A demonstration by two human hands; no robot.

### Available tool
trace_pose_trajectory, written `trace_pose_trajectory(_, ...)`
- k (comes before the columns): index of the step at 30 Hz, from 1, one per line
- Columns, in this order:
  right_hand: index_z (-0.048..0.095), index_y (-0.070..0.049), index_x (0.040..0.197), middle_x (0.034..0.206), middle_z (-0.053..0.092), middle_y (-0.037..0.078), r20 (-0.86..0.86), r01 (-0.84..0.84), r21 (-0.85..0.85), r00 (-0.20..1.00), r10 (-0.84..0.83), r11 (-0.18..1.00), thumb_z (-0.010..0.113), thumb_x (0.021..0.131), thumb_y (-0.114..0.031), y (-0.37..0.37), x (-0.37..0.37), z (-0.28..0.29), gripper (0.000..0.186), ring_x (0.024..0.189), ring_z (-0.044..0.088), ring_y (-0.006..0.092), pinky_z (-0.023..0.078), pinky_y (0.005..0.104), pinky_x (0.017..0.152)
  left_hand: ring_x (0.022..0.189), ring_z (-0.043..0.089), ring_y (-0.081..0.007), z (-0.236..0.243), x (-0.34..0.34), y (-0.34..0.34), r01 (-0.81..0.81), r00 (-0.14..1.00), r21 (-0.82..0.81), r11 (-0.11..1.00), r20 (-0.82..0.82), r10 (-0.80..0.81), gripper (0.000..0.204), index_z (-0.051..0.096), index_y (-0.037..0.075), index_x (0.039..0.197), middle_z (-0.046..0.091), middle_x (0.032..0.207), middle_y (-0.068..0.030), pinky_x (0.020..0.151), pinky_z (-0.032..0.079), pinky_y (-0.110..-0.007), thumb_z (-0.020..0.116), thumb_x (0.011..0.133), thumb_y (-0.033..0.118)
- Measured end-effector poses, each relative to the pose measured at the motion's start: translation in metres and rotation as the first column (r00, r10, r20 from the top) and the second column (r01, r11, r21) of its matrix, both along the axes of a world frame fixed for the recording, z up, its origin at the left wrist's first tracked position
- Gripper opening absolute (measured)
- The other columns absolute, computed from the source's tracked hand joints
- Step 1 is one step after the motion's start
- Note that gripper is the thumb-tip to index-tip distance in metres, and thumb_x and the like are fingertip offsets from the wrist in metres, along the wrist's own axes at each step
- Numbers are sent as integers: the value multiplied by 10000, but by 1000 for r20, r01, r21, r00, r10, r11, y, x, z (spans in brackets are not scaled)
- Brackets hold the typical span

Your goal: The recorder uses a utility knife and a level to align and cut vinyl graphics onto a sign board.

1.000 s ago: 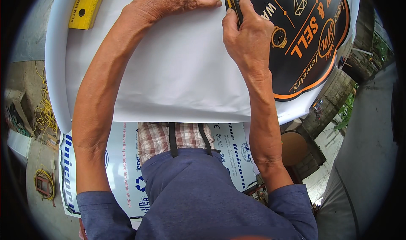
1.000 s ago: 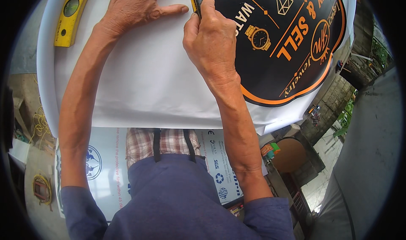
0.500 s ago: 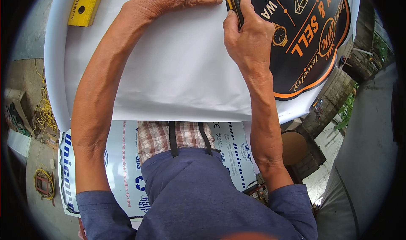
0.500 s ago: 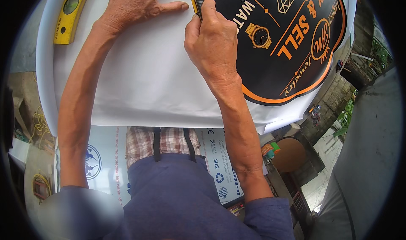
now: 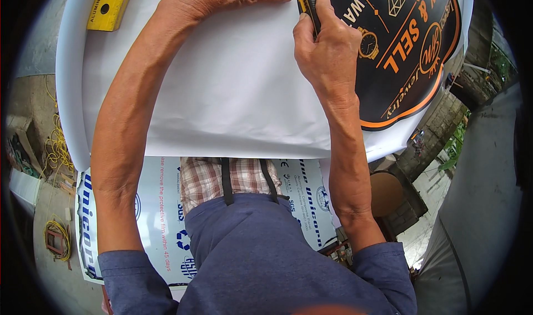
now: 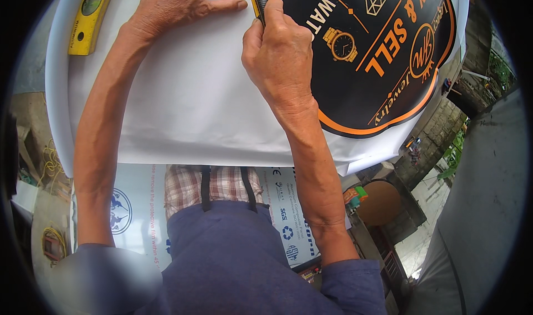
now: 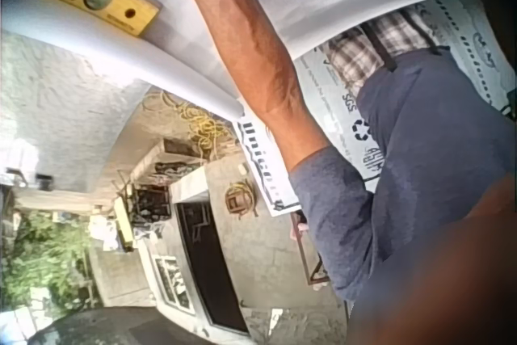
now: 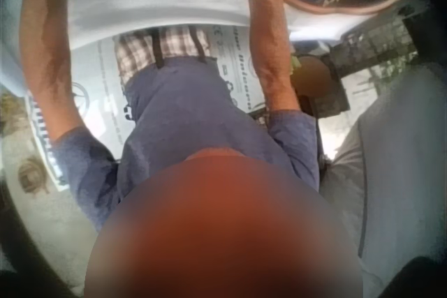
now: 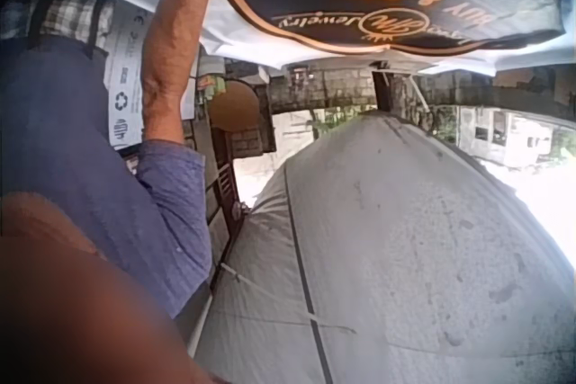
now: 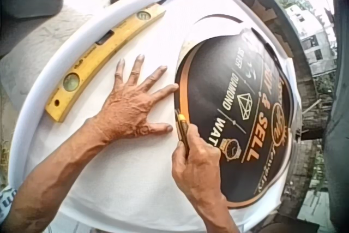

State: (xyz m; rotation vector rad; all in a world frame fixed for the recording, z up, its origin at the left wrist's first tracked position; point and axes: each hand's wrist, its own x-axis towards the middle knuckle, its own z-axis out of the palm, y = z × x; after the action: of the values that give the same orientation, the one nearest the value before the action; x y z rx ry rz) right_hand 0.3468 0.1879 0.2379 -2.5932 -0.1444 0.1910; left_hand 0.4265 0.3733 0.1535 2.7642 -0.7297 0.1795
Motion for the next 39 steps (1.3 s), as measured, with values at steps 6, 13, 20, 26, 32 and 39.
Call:
trace_pose_trajectory(6,546,83,971,700,664,205,-10,-4,-15,1000,4,1000,605,897,21,-2,0,1,113,567,704,325,557,406,496,1555,66,-489,-5,0,-1,-1,999,22,1000,35,0,1002,464,289,1550,283,1682,-122,1215,0,-729,629,744,861)
trace_pose_trajectory(13,547,82,989,706,667,208,-7,-17,-11,1000,17,1000,614,899,19,-3,-2,0,129,575,711,321,563,394,492,1554,76,-489,-2,1,1,-3,999,30,1000,34,2,999,458,293,1553,286,1681,-123,1214,10,-732,630,747,858)
trace_pose_trajectory(20,551,82,996,707,668,203,21,-31,-21,999,32,999,612,896,18,-7,-3,-1,134,571,707,316,561,398,494,1556,77,-484,-3,1,-1,-1,999,37,999,53,-1,1002,453,298,1556,287,1681,-120,1220,16,-722,629,745,860)
trace_pose_trajectory(26,558,86,979,706,667,206,-3,-28,-17,1000,28,999,609,892,21,-7,-4,0,119,576,707,319,554,401,496,1558,73,-478,-4,0,0,-8,999,41,999,53,6,988,456,306,1552,284,1683,-113,1224,13,-717,640,748,849)
trace_pose_trajectory(32,567,97,1000,701,671,215,62,-29,27,998,27,999,609,887,26,-9,-8,-4,140,576,708,330,557,400,503,1560,70,-475,-4,1,-1,-8,999,46,999,40,6,994,453,317,1553,285,1684,-104,1227,9,-713,653,737,848)
trace_pose_trajectory(39,572,104,1027,704,674,222,16,-26,-14,1000,27,1000,612,885,18,-8,-9,-1,171,577,709,337,560,402,501,1560,70,-473,-6,1,1,-9,997,66,998,73,4,996,446,321,1557,281,1685,-102,1227,10,-713,635,741,860)
